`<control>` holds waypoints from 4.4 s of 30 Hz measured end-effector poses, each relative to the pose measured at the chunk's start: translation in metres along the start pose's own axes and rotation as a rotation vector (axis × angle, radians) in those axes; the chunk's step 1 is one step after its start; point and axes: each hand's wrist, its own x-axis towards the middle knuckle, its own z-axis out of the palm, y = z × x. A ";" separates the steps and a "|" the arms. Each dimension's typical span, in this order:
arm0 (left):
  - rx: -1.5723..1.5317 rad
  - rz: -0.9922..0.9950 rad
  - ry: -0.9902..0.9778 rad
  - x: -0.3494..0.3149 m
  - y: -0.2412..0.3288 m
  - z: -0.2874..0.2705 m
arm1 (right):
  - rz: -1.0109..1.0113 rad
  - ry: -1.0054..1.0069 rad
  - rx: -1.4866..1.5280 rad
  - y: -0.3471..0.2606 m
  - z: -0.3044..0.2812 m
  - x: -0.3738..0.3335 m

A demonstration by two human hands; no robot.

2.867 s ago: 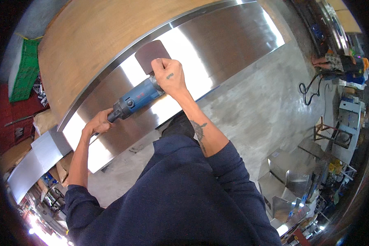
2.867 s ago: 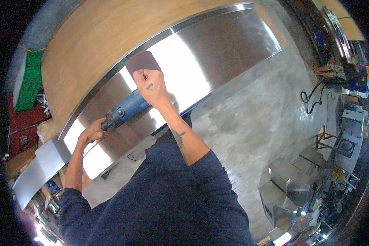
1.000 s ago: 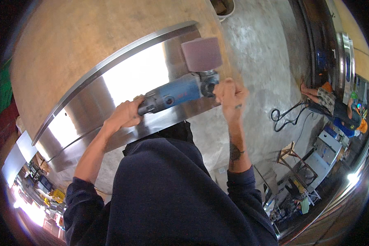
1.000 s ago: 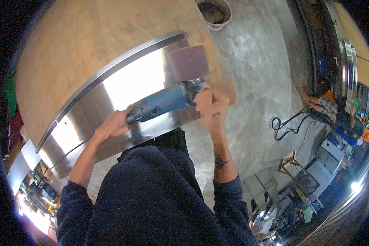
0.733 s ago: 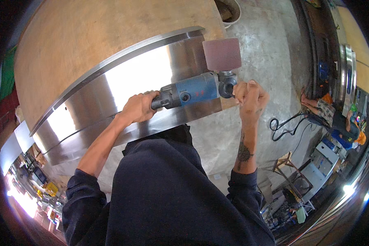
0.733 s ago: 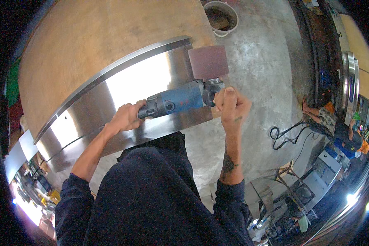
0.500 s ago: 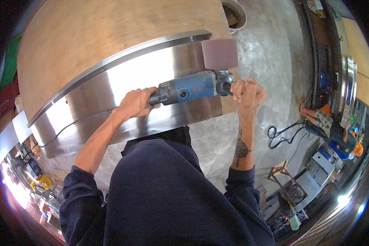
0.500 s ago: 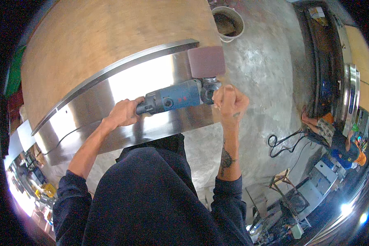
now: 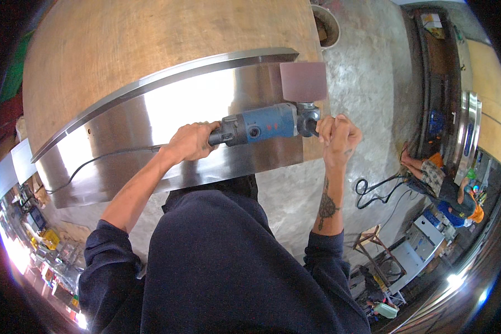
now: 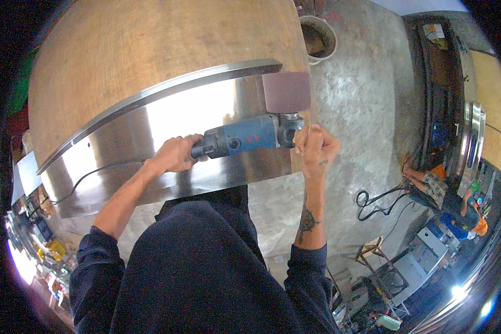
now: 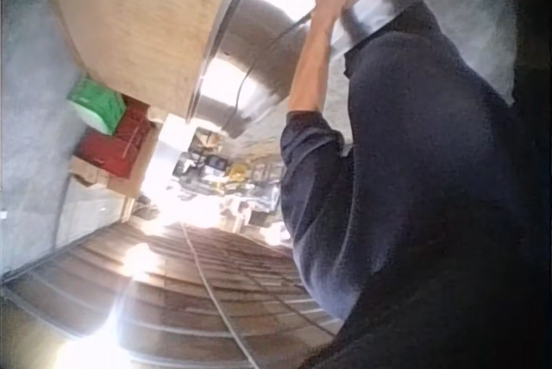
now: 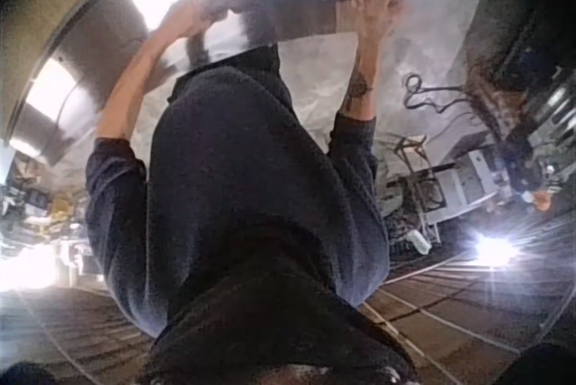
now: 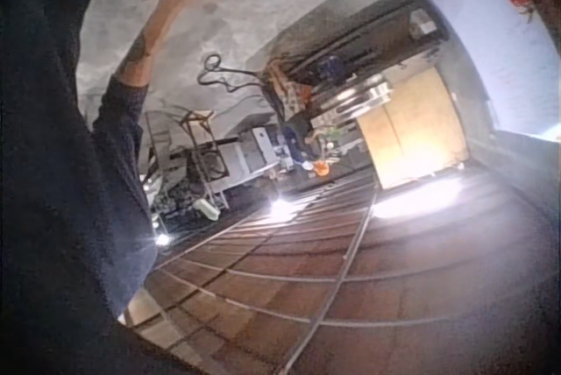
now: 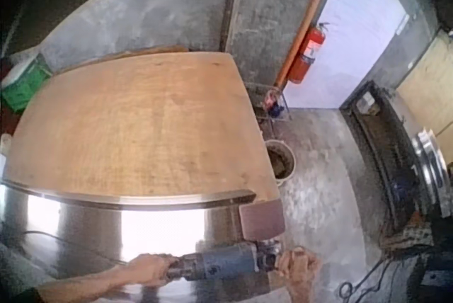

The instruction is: The person uses a handheld electric polisher with a buffing pad to smooth the surface of a large curved stainless steel panel. They move the tool across the metal in steady strokes, briefly pause to reposition, and continue polishing the same panel.

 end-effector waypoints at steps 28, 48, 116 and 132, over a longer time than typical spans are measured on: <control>-0.100 0.107 -0.018 -0.040 -0.111 0.001 | 0.101 0.057 -0.193 0.008 0.107 -0.023; -0.078 0.139 -0.078 -0.068 -0.170 0.032 | 0.092 0.157 -0.198 0.036 0.155 -0.080; -0.107 0.145 0.028 -0.306 -0.422 0.136 | 0.097 0.088 -0.200 0.060 0.411 -0.303; -0.095 0.064 -0.002 -0.396 -0.512 0.123 | 0.085 0.035 -0.208 0.071 0.524 -0.357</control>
